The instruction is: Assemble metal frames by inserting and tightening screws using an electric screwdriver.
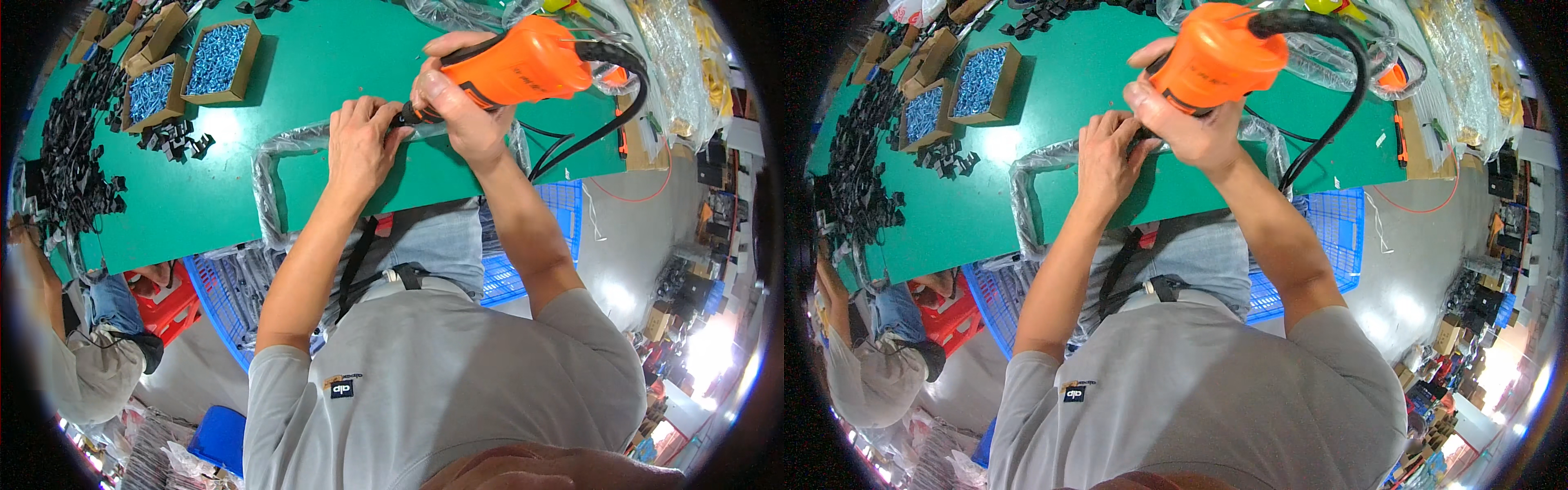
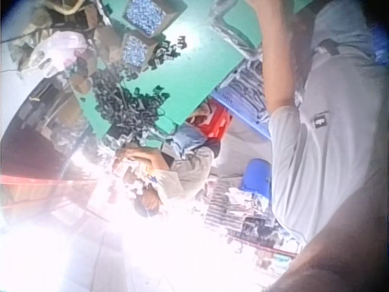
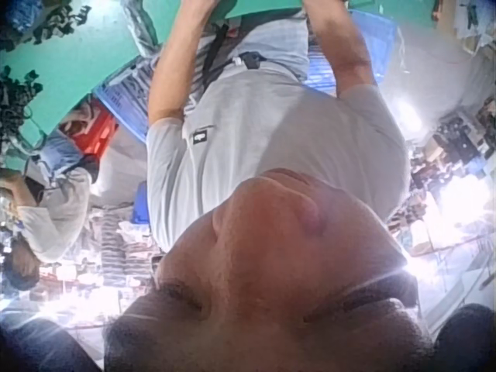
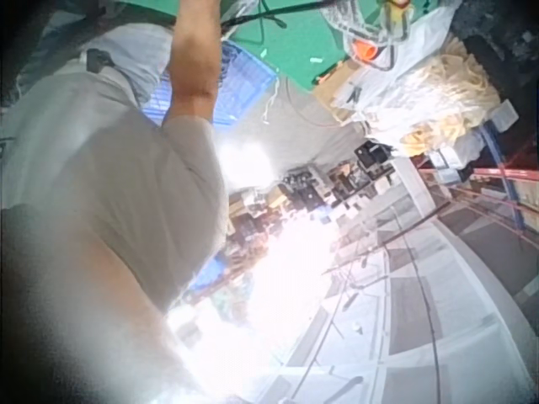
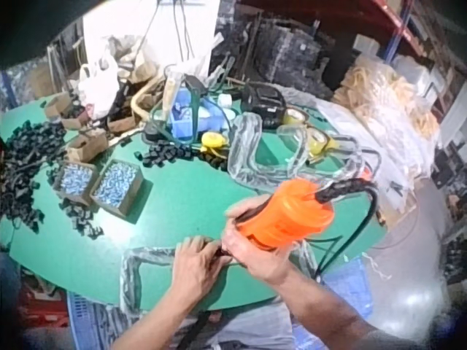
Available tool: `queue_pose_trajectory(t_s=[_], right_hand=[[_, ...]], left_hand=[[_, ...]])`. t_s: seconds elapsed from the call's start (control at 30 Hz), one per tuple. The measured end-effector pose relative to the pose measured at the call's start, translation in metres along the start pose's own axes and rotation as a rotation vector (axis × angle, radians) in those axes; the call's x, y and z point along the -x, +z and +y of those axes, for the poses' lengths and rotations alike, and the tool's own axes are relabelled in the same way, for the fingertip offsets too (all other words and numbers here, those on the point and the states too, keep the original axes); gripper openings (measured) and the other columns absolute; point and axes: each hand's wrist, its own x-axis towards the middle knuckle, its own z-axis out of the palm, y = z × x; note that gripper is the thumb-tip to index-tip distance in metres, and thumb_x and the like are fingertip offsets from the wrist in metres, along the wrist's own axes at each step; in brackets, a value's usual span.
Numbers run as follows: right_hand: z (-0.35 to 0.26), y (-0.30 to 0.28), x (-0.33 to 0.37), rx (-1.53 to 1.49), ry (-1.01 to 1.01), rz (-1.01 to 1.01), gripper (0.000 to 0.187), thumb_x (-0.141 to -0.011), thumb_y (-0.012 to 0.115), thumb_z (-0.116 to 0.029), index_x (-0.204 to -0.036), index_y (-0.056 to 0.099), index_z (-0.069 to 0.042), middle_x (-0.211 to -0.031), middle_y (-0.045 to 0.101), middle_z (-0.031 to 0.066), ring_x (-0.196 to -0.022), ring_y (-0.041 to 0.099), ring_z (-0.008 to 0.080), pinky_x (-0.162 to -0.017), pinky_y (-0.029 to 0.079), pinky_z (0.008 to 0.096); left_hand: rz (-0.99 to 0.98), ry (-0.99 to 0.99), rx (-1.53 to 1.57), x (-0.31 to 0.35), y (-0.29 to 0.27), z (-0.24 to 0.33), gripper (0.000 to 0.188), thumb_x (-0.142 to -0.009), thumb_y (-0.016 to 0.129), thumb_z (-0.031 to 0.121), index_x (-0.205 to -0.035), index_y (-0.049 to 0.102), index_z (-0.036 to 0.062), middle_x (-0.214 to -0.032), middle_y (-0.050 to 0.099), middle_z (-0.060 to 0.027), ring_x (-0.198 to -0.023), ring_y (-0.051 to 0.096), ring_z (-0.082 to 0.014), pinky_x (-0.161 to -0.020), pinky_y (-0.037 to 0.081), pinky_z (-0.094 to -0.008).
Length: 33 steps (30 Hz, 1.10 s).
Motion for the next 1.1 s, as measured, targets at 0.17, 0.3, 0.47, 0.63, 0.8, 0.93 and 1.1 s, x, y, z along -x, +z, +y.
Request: queue_pose_trajectory(t_s=[0.17, 0.3, 0.47, 0.63, 0.8, 0.93, 1.1], right_hand=[[0.003, -0.003, 0.001, -0.111, 0.04, -0.136, 0.025, -0.082, 0.071, 0.003, -0.106, 0.063, 0.004, -0.079, 0.064, 0.0062, -0.066, 0.061, 0.0105, -0.06, 0.05, 0.0259], [0.004, -0.007, 0.0, -0.138, -0.028, -0.153, 0.025, -0.082, 0.07, 0.004, -0.106, 0.063, 0.004, -0.079, 0.063, 0.007, -0.067, 0.061, 0.0105, -0.061, 0.05, 0.0257], [0.009, -0.008, 0.001, -0.107, -0.036, -0.209, 0.024, -0.083, 0.069, 0.003, -0.106, 0.063, 0.004, -0.079, 0.064, 0.0057, -0.069, 0.061, 0.0109, -0.063, 0.05, 0.0267], [0.006, -0.009, -0.007, -0.034, -0.019, -0.297, 0.025, -0.083, 0.067, 0.0, -0.107, 0.061, 0.003, -0.077, 0.062, 0.0068, -0.066, 0.06, 0.0117, -0.06, 0.05, 0.0272], [0.009, -0.005, -0.011, 0.022, -0.07, -0.362, 0.03, -0.085, 0.065, -0.002, -0.114, 0.058, 0.003, -0.075, 0.059, 0.0083, -0.061, 0.057, 0.0123, -0.056, 0.048, 0.0267], [-0.001, -0.002, -0.002, 0.01, 0.056, -0.24, 0.027, -0.079, 0.075, -0.007, -0.103, 0.069, 0.003, -0.082, 0.065, 0.0041, -0.072, 0.06, 0.0098, -0.065, 0.048, 0.0247], [-0.019, -0.001, 0.016, -0.187, 0.05, -0.126, 0.037, -0.085, 0.068, -0.001, -0.121, 0.058, 0.002, -0.082, 0.062, 0.0068, -0.07, 0.061, 0.0136, -0.065, 0.051, 0.0284]], left_hand=[[0.025, -0.013, 0.006, 0.001, 0.001, 0.0, 0.027, -0.081, 0.079, 0.022, -0.102, 0.069, 0.0075, -0.095, 0.06, -0.007, -0.092, 0.055, -0.0286, -0.079, 0.041, -0.0419], [0.056, -0.015, 0.015, 0.002, 0.005, 0.0, 0.026, -0.081, 0.08, 0.022, -0.099, 0.068, 0.0076, -0.09, 0.057, -0.0072, -0.089, 0.054, -0.0288, -0.078, 0.04, -0.0421], [0.049, -0.021, -0.045, 0.001, 0.006, 0.001, 0.031, -0.079, 0.081, 0.022, -0.105, 0.071, 0.0109, -0.092, 0.059, -0.0062, -0.089, 0.055, -0.0279, -0.078, 0.041, -0.0416], [0.036, -0.015, -0.062, 0.001, 0.007, 0.0, 0.03, -0.079, 0.081, 0.022, -0.104, 0.07, 0.011, -0.092, 0.059, -0.0066, -0.09, 0.055, -0.0285, -0.078, 0.041, -0.0422], [0.078, -0.007, -0.072, 0.003, 0.006, 0.0, 0.027, -0.079, 0.079, 0.022, -0.101, 0.068, 0.0105, -0.092, 0.057, -0.0084, -0.09, 0.055, -0.0304, -0.078, 0.041, -0.0436], [0.047, 0.001, -0.12, 0.003, 0.005, 0.004, 0.029, -0.079, 0.079, 0.022, -0.102, 0.066, 0.0087, -0.097, 0.058, -0.0106, -0.096, 0.055, -0.0316, -0.079, 0.042, -0.0445], [0.05, 0.019, -0.062, 0.006, 0.006, 0.003, 0.031, -0.081, 0.078, 0.023, -0.105, 0.065, 0.0087, -0.1, 0.058, -0.0117, -0.097, 0.055, -0.0327, -0.082, 0.042, -0.0452]])
